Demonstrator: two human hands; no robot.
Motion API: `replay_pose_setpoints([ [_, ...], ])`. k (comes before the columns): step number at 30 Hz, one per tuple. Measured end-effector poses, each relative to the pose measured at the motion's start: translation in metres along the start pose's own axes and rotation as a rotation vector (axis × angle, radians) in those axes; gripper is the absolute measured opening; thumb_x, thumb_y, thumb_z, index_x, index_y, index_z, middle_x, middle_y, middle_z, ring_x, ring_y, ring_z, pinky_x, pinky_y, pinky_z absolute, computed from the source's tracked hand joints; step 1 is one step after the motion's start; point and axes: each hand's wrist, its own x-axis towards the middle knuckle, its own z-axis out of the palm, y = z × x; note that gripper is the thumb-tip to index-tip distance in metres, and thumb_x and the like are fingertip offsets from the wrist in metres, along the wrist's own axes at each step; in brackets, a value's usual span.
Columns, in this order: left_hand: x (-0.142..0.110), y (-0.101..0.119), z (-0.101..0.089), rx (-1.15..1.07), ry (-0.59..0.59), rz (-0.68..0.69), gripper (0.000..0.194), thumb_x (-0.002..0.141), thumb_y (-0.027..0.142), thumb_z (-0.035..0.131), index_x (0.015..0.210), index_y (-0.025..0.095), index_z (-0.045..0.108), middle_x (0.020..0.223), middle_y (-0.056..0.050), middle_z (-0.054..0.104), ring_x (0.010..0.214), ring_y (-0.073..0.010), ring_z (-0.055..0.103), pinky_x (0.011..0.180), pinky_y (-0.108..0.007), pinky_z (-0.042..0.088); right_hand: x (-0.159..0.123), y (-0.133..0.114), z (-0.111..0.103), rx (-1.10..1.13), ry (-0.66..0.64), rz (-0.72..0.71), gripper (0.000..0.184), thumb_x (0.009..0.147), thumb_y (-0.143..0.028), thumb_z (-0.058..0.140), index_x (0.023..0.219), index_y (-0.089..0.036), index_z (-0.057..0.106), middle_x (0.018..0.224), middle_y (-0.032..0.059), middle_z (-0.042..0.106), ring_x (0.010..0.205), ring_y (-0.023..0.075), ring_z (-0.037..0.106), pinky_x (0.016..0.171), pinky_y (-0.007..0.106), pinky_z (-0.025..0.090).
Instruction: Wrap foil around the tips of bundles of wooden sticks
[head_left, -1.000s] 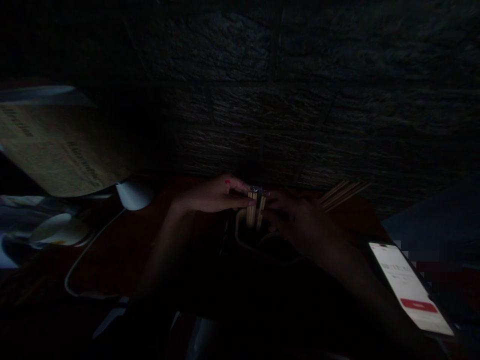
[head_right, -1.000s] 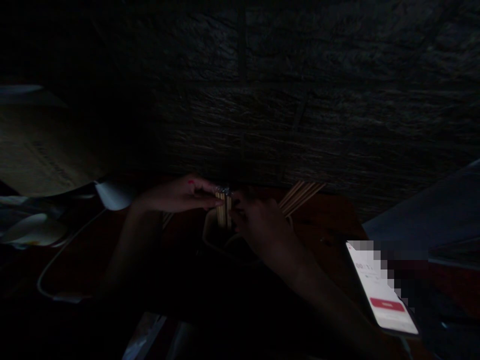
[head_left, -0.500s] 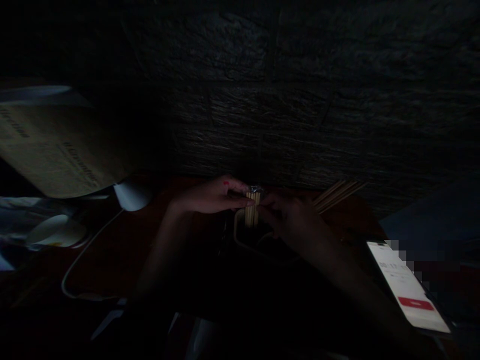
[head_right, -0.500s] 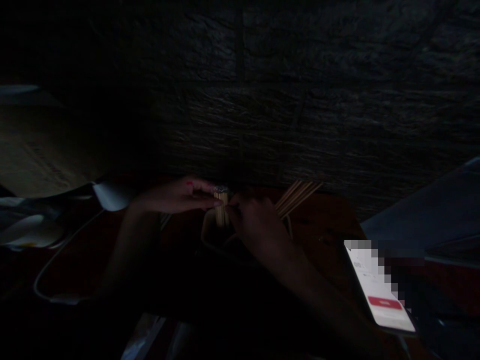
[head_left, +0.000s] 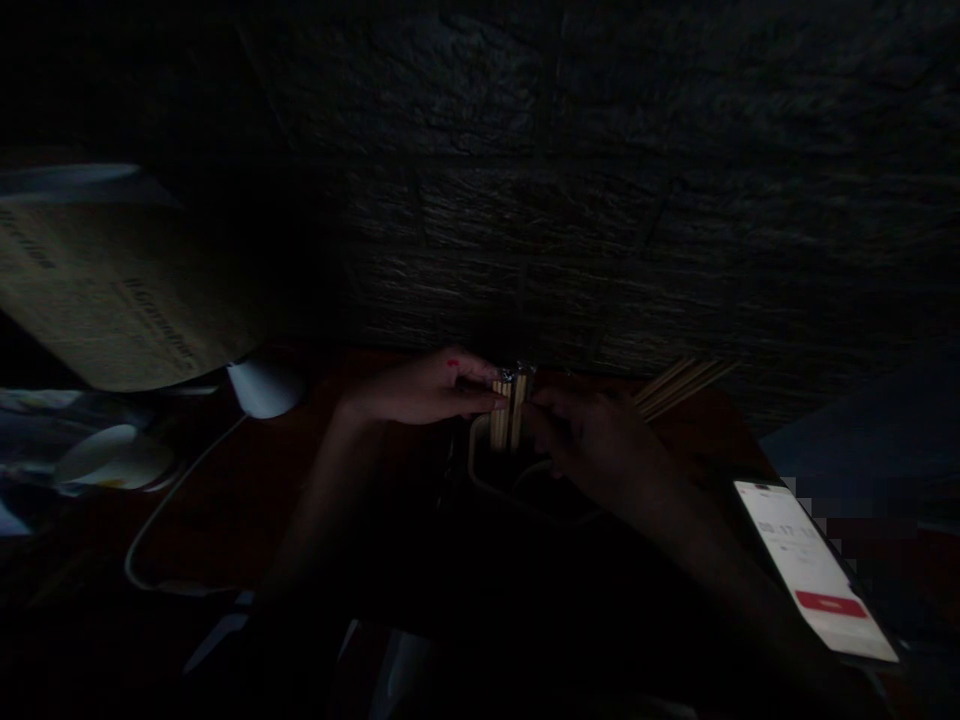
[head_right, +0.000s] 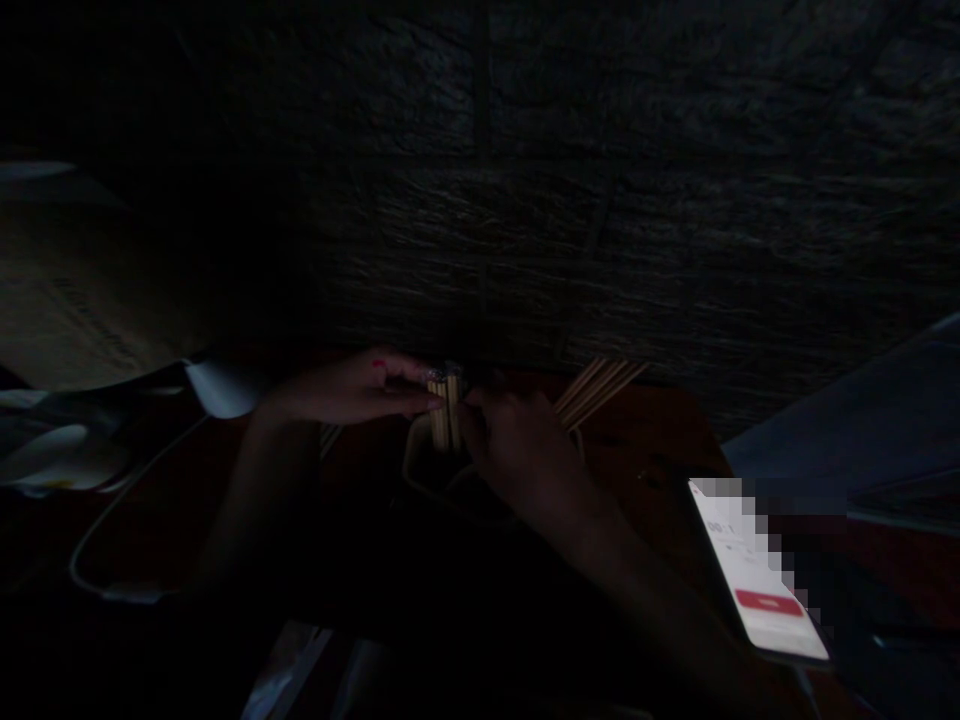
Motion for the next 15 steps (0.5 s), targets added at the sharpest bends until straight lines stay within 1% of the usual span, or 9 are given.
replay_pose_setpoints([
  [3, 0.0, -0.001, 0.0, 0.015, 0.006, -0.005, 0.027, 0.091, 0.035, 0.058, 0.091, 0.011, 0.07, 0.074, -0.001, 0.06, 0.066, -0.0103, 0.052, 0.059, -0.02, 0.042, -0.006, -0.002, -0.011, -0.028, 0.045, -0.039, 0.023, 0.095, -0.018, 0.05, 0.089, -0.016, 0.072, 0.083, 0.0054, 0.075, 0.071, 0.0177, 0.07, 0.061, 0.028, 0.046],
  [5, 0.0, 0.0, 0.0, 0.022, 0.006, -0.006, 0.026, 0.091, 0.034, 0.058, 0.092, 0.011, 0.07, 0.075, -0.001, 0.06, 0.068, -0.0104, 0.052, 0.06, -0.02, 0.042, -0.012, -0.005, -0.02, -0.034, 0.097, -0.07, 0.021, 0.095, -0.019, 0.052, 0.091, -0.018, 0.072, 0.08, 0.0039, 0.075, 0.072, 0.0182, 0.071, 0.06, 0.028, 0.046],
  [6, -0.001, 0.0, 0.0, 0.027, 0.009, -0.006, 0.025, 0.091, 0.034, 0.058, 0.093, 0.011, 0.07, 0.076, -0.001, 0.061, 0.069, -0.0107, 0.053, 0.061, -0.02, 0.042, -0.015, -0.005, -0.024, -0.049, 0.151, -0.078, 0.02, 0.094, -0.019, 0.053, 0.09, -0.019, 0.072, 0.078, 0.0033, 0.075, 0.072, 0.0185, 0.071, 0.059, 0.028, 0.046],
  [9, -0.002, 0.001, 0.001, 0.039, 0.022, -0.011, 0.025, 0.09, 0.034, 0.059, 0.094, 0.012, 0.071, 0.075, -0.001, 0.061, 0.069, -0.011, 0.054, 0.062, -0.02, 0.043, -0.025, -0.007, -0.035, -0.088, 0.25, -0.076, 0.015, 0.091, -0.021, 0.057, 0.089, -0.022, 0.073, 0.076, 0.002, 0.075, 0.069, 0.0192, 0.07, 0.056, 0.029, 0.045],
  [12, -0.002, 0.002, 0.001, 0.045, 0.016, -0.015, 0.026, 0.091, 0.035, 0.058, 0.095, 0.013, 0.071, 0.076, -0.001, 0.062, 0.069, -0.0109, 0.054, 0.062, -0.02, 0.043, -0.032, -0.008, -0.039, -0.128, 0.286, -0.069, 0.014, 0.092, -0.025, 0.058, 0.094, -0.024, 0.072, 0.08, 0.0024, 0.076, 0.067, 0.0203, 0.07, 0.056, 0.031, 0.045],
  [15, -0.002, 0.002, 0.001, 0.049, 0.007, 0.001, 0.026, 0.091, 0.034, 0.057, 0.097, 0.013, 0.071, 0.078, -0.002, 0.064, 0.071, -0.0113, 0.055, 0.063, -0.021, 0.044, -0.032, -0.009, -0.035, -0.174, 0.3, -0.102, 0.014, 0.093, -0.024, 0.058, 0.094, -0.023, 0.072, 0.08, 0.0022, 0.077, 0.063, 0.0192, 0.069, 0.057, 0.031, 0.044],
])
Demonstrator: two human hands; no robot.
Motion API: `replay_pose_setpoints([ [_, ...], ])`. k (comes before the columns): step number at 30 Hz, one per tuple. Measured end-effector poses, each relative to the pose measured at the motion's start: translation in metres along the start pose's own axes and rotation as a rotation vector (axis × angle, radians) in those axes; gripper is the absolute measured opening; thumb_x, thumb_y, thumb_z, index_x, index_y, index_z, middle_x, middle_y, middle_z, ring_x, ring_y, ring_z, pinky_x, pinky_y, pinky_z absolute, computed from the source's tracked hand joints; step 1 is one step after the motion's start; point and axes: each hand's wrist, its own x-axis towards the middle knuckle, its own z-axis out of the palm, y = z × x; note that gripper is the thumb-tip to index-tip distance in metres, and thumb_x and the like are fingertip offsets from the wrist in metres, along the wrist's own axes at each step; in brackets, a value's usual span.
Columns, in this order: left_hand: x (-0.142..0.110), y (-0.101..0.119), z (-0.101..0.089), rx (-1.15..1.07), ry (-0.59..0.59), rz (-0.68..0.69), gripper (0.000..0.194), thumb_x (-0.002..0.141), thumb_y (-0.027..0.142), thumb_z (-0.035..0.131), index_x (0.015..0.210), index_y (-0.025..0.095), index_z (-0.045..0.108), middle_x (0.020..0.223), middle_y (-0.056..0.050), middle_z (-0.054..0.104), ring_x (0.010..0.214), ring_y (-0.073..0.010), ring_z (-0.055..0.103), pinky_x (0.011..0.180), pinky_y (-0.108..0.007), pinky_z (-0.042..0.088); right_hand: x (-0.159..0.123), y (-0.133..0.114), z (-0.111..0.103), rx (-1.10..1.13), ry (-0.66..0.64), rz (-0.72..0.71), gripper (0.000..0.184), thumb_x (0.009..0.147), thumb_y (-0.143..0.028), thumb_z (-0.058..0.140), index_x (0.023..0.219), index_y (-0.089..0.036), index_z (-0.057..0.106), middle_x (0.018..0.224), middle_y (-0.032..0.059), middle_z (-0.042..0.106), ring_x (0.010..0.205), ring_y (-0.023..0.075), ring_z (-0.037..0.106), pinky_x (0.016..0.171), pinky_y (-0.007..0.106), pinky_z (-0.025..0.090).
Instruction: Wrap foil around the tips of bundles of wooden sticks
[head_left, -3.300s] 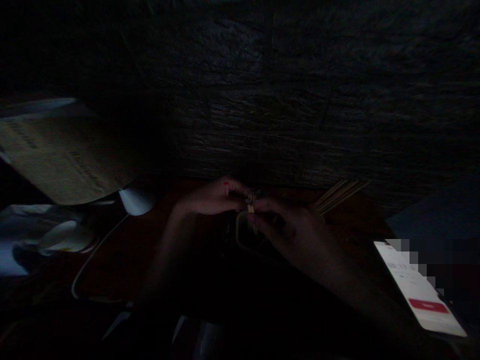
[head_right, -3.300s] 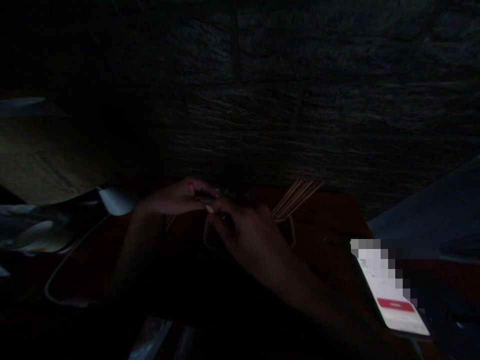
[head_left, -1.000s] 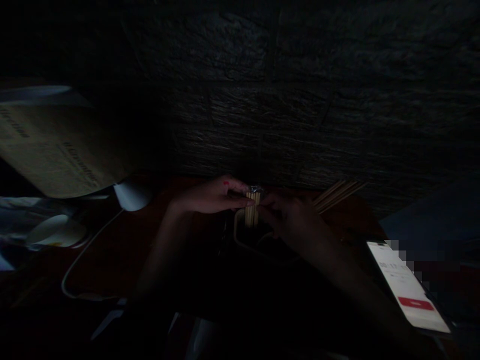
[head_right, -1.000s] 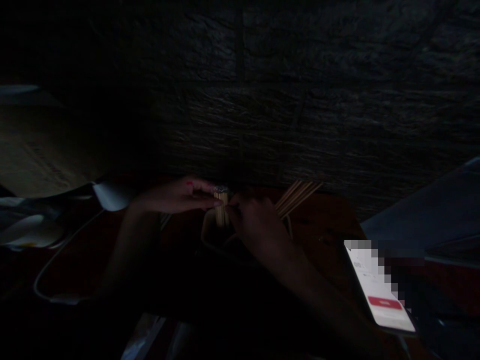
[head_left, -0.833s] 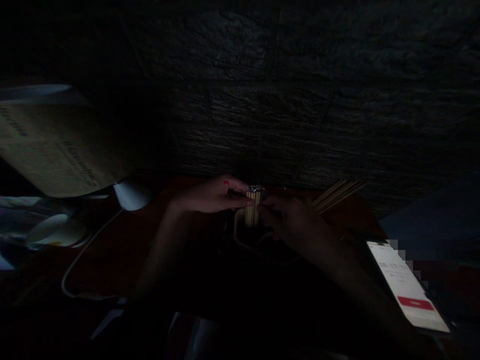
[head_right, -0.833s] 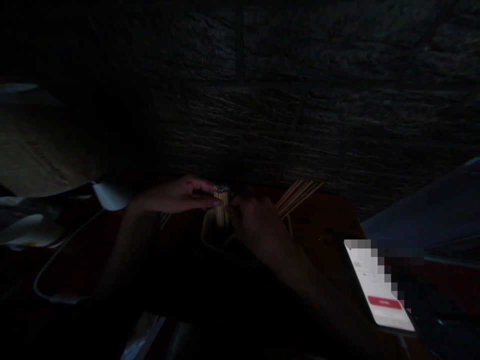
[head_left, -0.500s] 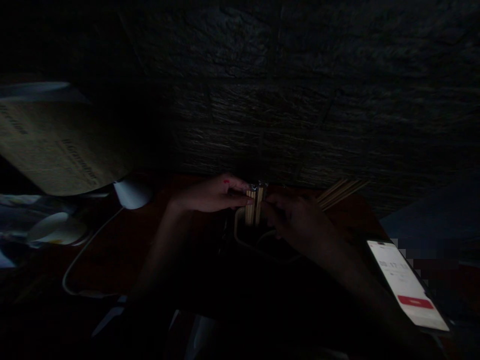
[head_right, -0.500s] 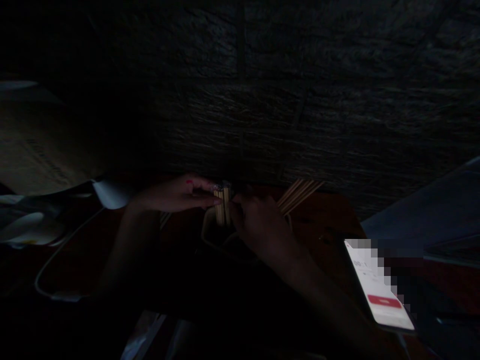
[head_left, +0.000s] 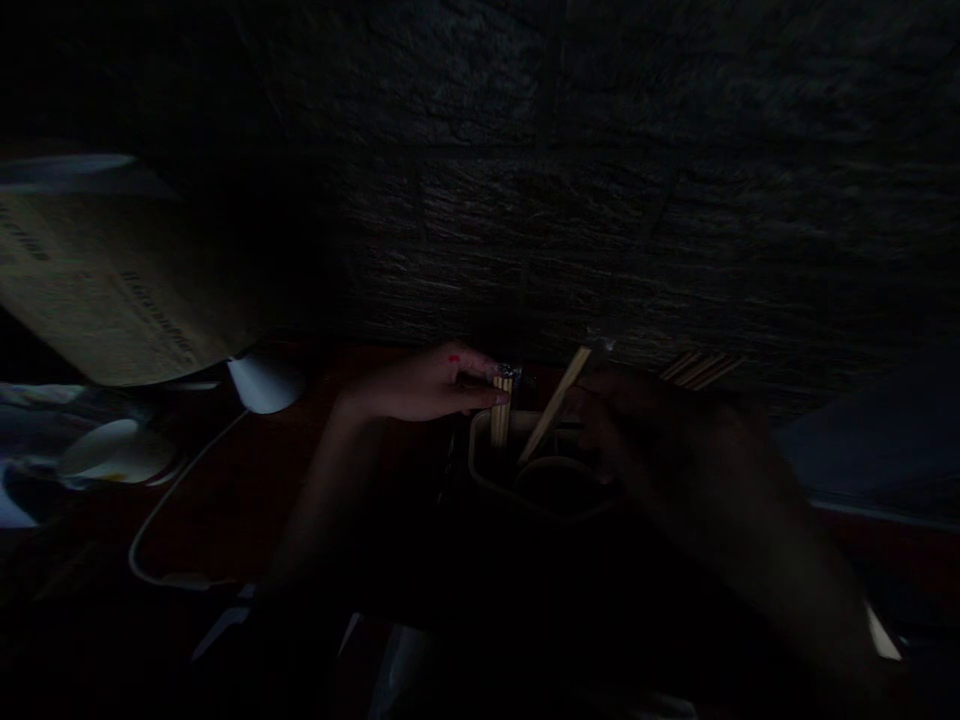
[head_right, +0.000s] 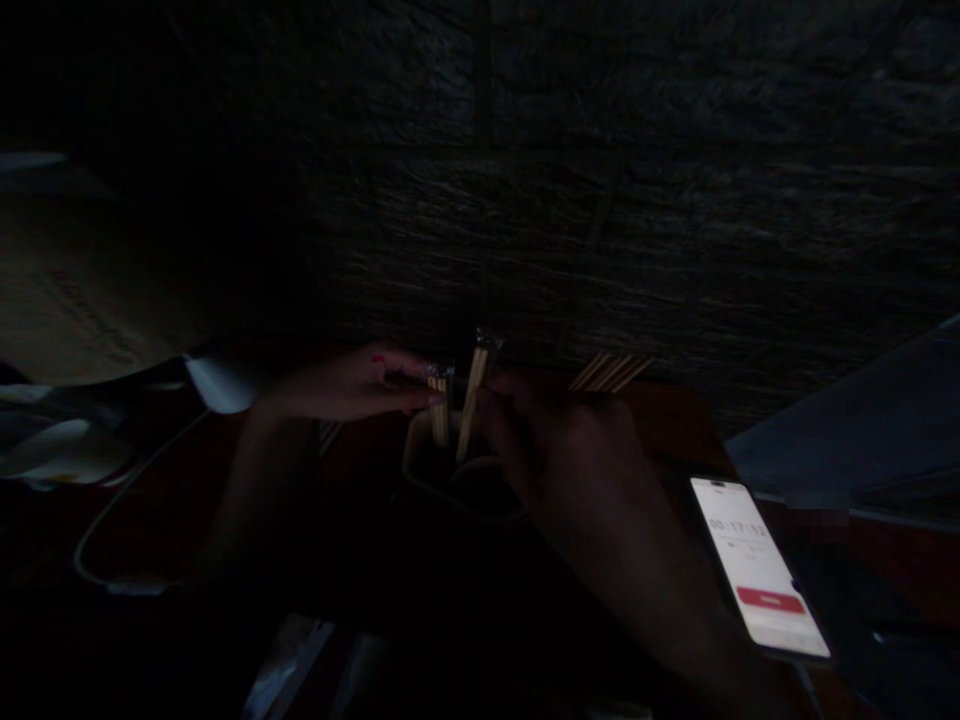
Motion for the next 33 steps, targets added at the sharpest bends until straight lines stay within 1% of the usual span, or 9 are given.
replay_pose_setpoints([
  [2, 0.0, 0.001, 0.0, -0.004, -0.002, 0.006, 0.025, 0.091, 0.033, 0.057, 0.097, 0.013, 0.071, 0.079, -0.002, 0.064, 0.071, -0.0114, 0.055, 0.063, -0.021, 0.044, 0.002, -0.002, 0.008, -0.009, -0.032, -0.031, 0.015, 0.092, -0.02, 0.058, 0.094, -0.023, 0.072, 0.077, 0.0015, 0.076, 0.057, 0.0172, 0.067, 0.055, 0.029, 0.042],
  [4, 0.001, 0.001, 0.0, -0.008, -0.002, 0.001, 0.025, 0.091, 0.032, 0.057, 0.096, 0.012, 0.07, 0.08, -0.002, 0.064, 0.071, -0.0115, 0.055, 0.063, -0.021, 0.044, 0.005, -0.003, 0.019, 0.001, -0.124, -0.031, 0.016, 0.093, -0.02, 0.057, 0.095, -0.022, 0.072, 0.074, 0.0015, 0.075, 0.054, 0.016, 0.065, 0.053, 0.029, 0.04],
  [7, 0.001, 0.0, 0.0, -0.017, -0.003, 0.005, 0.025, 0.091, 0.032, 0.057, 0.096, 0.012, 0.07, 0.081, -0.003, 0.064, 0.072, -0.0116, 0.055, 0.064, -0.021, 0.044, 0.01, -0.003, 0.036, -0.017, -0.221, 0.034, 0.02, 0.095, -0.022, 0.053, 0.096, -0.019, 0.073, 0.081, 0.0055, 0.076, 0.064, 0.0191, 0.069, 0.057, 0.029, 0.042],
  [11, 0.001, -0.002, -0.001, -0.008, -0.007, 0.02, 0.024, 0.092, 0.031, 0.056, 0.097, 0.013, 0.07, 0.08, -0.002, 0.063, 0.07, -0.011, 0.054, 0.063, -0.021, 0.044, 0.013, 0.0, 0.049, -0.01, -0.276, 0.023, 0.025, 0.096, -0.02, 0.049, 0.095, -0.016, 0.074, 0.089, 0.0086, 0.077, 0.072, 0.0198, 0.071, 0.064, 0.031, 0.044],
  [14, 0.001, -0.001, -0.001, 0.002, -0.004, 0.023, 0.024, 0.092, 0.032, 0.056, 0.096, 0.014, 0.071, 0.078, -0.001, 0.062, 0.069, -0.0106, 0.054, 0.061, -0.02, 0.043, 0.014, 0.002, 0.051, -0.001, -0.259, 0.017, 0.025, 0.096, -0.02, 0.049, 0.095, -0.015, 0.073, 0.089, 0.0091, 0.077, 0.07, 0.0187, 0.07, 0.063, 0.031, 0.044],
  [20, 0.001, -0.003, 0.0, 0.011, 0.001, 0.049, 0.025, 0.092, 0.034, 0.056, 0.094, 0.014, 0.07, 0.078, -0.001, 0.063, 0.068, -0.0104, 0.054, 0.06, -0.02, 0.043, 0.014, 0.002, 0.047, -0.003, -0.28, 0.068, 0.024, 0.096, -0.02, 0.05, 0.099, -0.016, 0.074, 0.08, 0.0072, 0.077, 0.059, 0.0166, 0.066, 0.057, 0.029, 0.04],
  [24, 0.001, -0.003, 0.0, -0.009, 0.006, 0.041, 0.025, 0.092, 0.034, 0.056, 0.091, 0.013, 0.07, 0.073, 0.0, 0.061, 0.065, -0.01, 0.054, 0.058, -0.019, 0.043, 0.013, -0.001, 0.042, -0.023, -0.258, 0.077, 0.022, 0.095, -0.021, 0.052, 0.097, -0.016, 0.074, 0.073, 0.0051, 0.074, 0.055, 0.015, 0.063, 0.055, 0.027, 0.037],
  [28, 0.001, -0.002, 0.0, -0.009, -0.001, 0.041, 0.026, 0.092, 0.034, 0.056, 0.091, 0.012, 0.07, 0.073, 0.0, 0.06, 0.065, -0.0103, 0.053, 0.057, -0.02, 0.042, 0.013, -0.002, 0.039, -0.014, -0.254, 0.08, 0.022, 0.096, -0.021, 0.052, 0.096, -0.017, 0.073, 0.078, 0.0058, 0.076, 0.061, 0.0166, 0.067, 0.058, 0.028, 0.04],
  [33, 0.001, -0.002, 0.0, 0.011, -0.015, 0.046, 0.026, 0.093, 0.033, 0.055, 0.095, 0.012, 0.07, 0.076, -0.001, 0.061, 0.067, -0.0104, 0.053, 0.058, -0.02, 0.042, 0.014, 0.002, 0.049, -0.033, -0.295, 0.056, 0.024, 0.098, -0.021, 0.049, 0.098, -0.016, 0.072, 0.087, 0.0085, 0.077, 0.071, 0.0206, 0.071, 0.062, 0.03, 0.041],
])
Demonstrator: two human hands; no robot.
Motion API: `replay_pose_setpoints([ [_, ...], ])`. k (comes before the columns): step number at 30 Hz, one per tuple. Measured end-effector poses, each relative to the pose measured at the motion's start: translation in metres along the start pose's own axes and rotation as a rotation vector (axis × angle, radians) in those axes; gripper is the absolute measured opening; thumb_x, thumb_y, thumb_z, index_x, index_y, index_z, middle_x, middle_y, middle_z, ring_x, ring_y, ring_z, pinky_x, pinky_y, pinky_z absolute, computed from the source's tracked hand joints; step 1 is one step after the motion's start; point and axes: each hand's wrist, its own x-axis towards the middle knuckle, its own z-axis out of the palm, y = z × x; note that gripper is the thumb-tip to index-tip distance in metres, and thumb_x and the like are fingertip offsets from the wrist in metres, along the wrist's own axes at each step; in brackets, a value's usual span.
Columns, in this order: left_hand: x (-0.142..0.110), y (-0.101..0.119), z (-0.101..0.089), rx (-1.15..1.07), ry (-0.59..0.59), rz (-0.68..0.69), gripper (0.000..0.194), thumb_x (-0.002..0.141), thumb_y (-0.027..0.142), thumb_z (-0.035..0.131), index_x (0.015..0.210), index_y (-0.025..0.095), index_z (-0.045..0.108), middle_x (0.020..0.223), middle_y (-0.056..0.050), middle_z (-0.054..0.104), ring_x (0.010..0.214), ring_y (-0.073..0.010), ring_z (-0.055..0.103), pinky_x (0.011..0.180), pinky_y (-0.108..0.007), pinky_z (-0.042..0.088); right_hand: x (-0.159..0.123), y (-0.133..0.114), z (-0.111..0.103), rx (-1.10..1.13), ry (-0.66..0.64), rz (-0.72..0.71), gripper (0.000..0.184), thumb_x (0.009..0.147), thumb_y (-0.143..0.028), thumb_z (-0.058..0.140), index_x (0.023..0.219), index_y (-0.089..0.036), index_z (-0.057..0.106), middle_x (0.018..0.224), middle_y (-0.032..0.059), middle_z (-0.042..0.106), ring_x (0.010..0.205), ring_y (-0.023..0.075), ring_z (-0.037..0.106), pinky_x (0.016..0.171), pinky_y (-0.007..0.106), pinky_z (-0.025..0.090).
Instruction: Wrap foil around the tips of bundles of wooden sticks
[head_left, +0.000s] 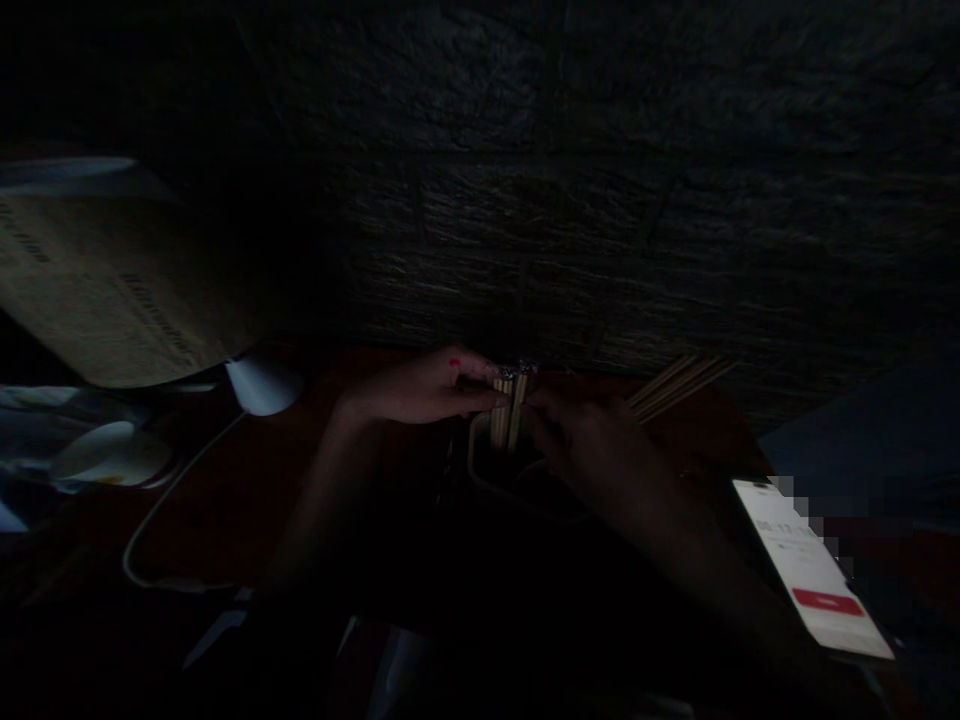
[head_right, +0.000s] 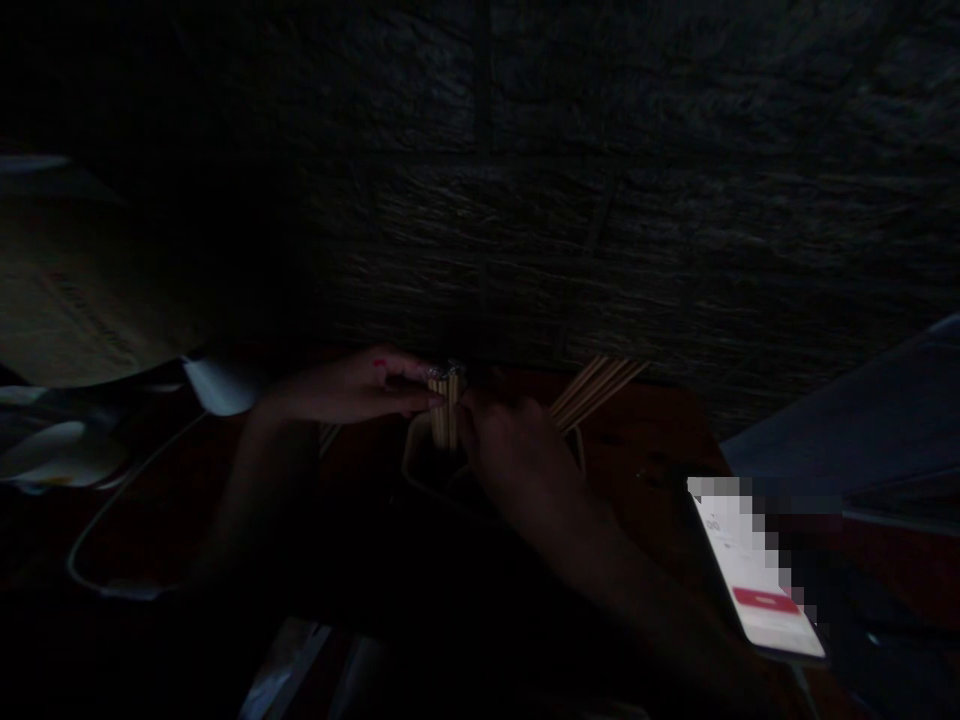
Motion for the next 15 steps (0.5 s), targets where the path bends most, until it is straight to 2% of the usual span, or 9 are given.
replay_pose_setpoints([
  [5, 0.0, 0.0002, 0.0011, -0.039, 0.016, 0.004, 0.024, 0.093, 0.031, 0.056, 0.1, 0.013, 0.07, 0.079, -0.001, 0.063, 0.069, -0.0105, 0.054, 0.06, -0.02, 0.043, 0.002, 0.0021, 0.0073, -0.055, -0.012, 0.005, 0.026, 0.099, -0.022, 0.047, 0.098, -0.017, 0.073, 0.088, 0.0091, 0.077, 0.069, 0.0203, 0.07, 0.059, 0.031, 0.039],
  [15, -0.0005, -0.0007, 0.0012, -0.023, 0.014, -0.026, 0.027, 0.093, 0.034, 0.056, 0.099, 0.012, 0.07, 0.082, -0.002, 0.063, 0.07, -0.0111, 0.054, 0.062, -0.021, 0.044, 0.0004, 0.0037, 0.005, -0.034, -0.026, -0.019, 0.026, 0.098, -0.019, 0.047, 0.104, -0.019, 0.073, 0.092, 0.0084, 0.077, 0.069, 0.0188, 0.07, 0.06, 0.03, 0.043],
])
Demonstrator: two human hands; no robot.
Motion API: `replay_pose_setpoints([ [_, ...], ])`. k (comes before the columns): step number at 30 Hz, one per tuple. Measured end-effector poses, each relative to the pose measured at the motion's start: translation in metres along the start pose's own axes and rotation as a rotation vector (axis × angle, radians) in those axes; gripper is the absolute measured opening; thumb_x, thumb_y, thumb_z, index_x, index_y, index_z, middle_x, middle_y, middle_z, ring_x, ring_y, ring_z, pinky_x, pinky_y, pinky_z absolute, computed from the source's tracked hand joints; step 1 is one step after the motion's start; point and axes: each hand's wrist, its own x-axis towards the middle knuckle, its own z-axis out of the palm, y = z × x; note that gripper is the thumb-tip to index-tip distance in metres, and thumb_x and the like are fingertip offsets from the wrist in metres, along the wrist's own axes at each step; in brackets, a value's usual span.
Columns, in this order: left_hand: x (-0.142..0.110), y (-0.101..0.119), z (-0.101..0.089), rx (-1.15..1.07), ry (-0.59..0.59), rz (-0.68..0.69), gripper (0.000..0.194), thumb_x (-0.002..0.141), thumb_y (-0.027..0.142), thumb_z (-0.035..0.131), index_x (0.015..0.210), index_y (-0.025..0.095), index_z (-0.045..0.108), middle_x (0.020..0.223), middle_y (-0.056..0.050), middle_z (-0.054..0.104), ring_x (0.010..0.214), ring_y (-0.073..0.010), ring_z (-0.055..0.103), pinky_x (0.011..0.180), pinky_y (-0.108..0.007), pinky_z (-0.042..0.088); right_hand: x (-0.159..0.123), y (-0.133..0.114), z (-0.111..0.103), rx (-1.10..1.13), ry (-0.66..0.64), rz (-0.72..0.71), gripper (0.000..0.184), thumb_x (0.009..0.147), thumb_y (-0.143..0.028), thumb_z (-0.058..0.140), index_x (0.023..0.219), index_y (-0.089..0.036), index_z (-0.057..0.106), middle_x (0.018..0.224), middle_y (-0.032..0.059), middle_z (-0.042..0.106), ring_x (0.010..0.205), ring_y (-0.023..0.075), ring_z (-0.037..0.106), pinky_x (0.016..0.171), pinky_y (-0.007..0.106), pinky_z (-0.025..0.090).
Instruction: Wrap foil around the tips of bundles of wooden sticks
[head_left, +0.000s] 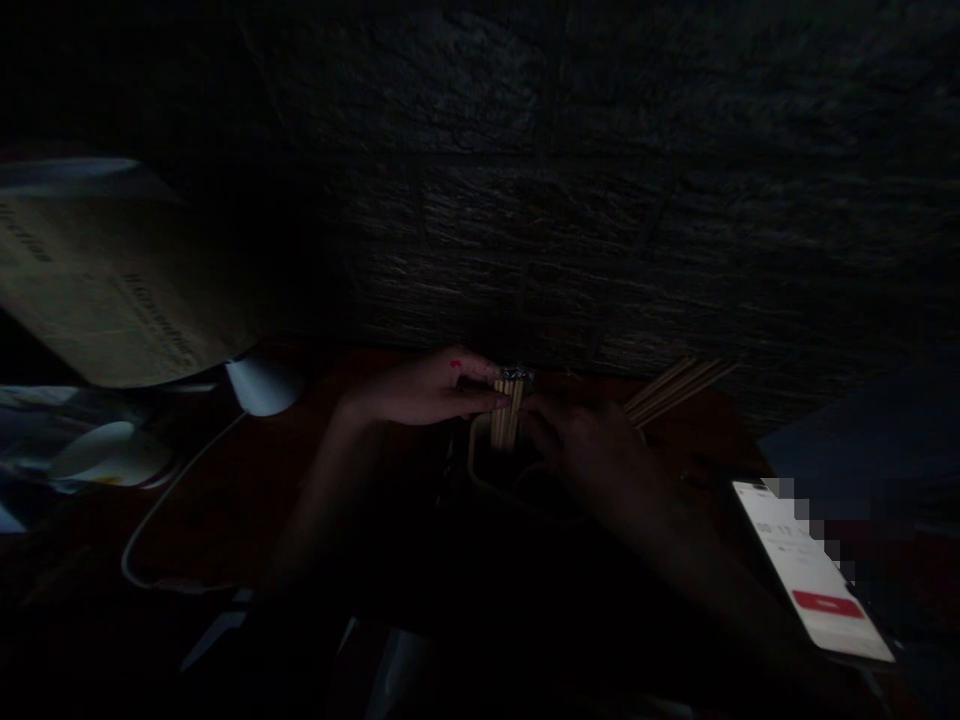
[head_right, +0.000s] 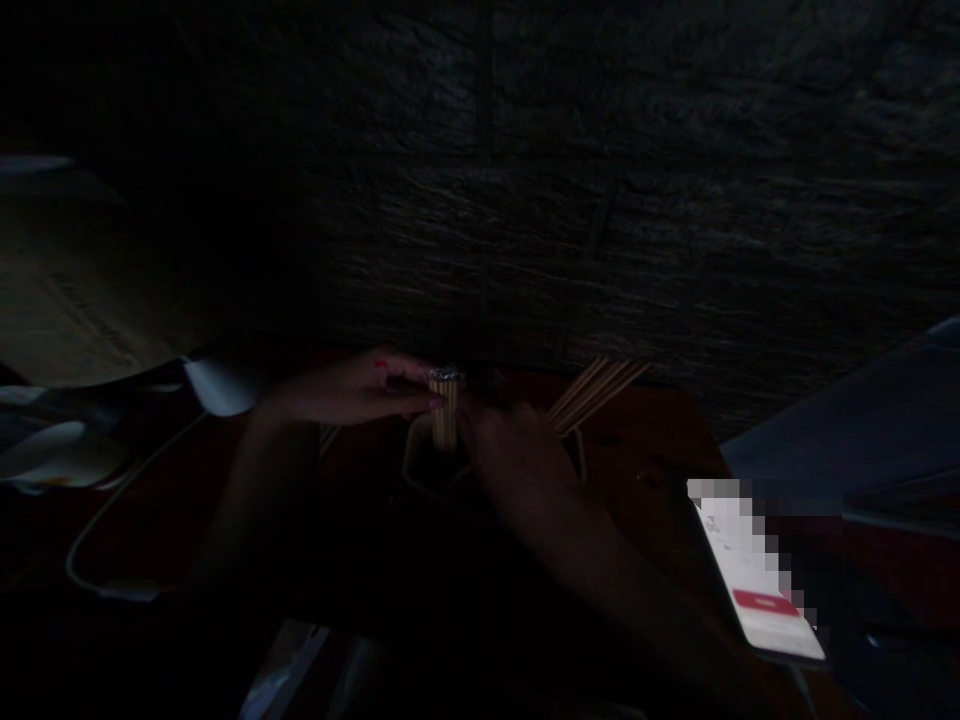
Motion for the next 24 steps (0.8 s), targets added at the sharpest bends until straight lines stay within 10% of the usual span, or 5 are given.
replay_pose_setpoints([
  [24, -0.0009, 0.0047, -0.0014, -0.069, 0.009, 0.009, 0.02, 0.088, 0.029, 0.062, 0.096, 0.013, 0.071, 0.087, -0.004, 0.07, 0.074, -0.012, 0.06, 0.064, -0.021, 0.046, 0.0004, -0.0037, 0.0007, -0.043, -0.009, 0.017, 0.026, 0.097, -0.02, 0.05, 0.108, -0.018, 0.073, 0.099, 0.011, 0.076, 0.079, 0.0227, 0.071, 0.066, 0.032, 0.046],
])
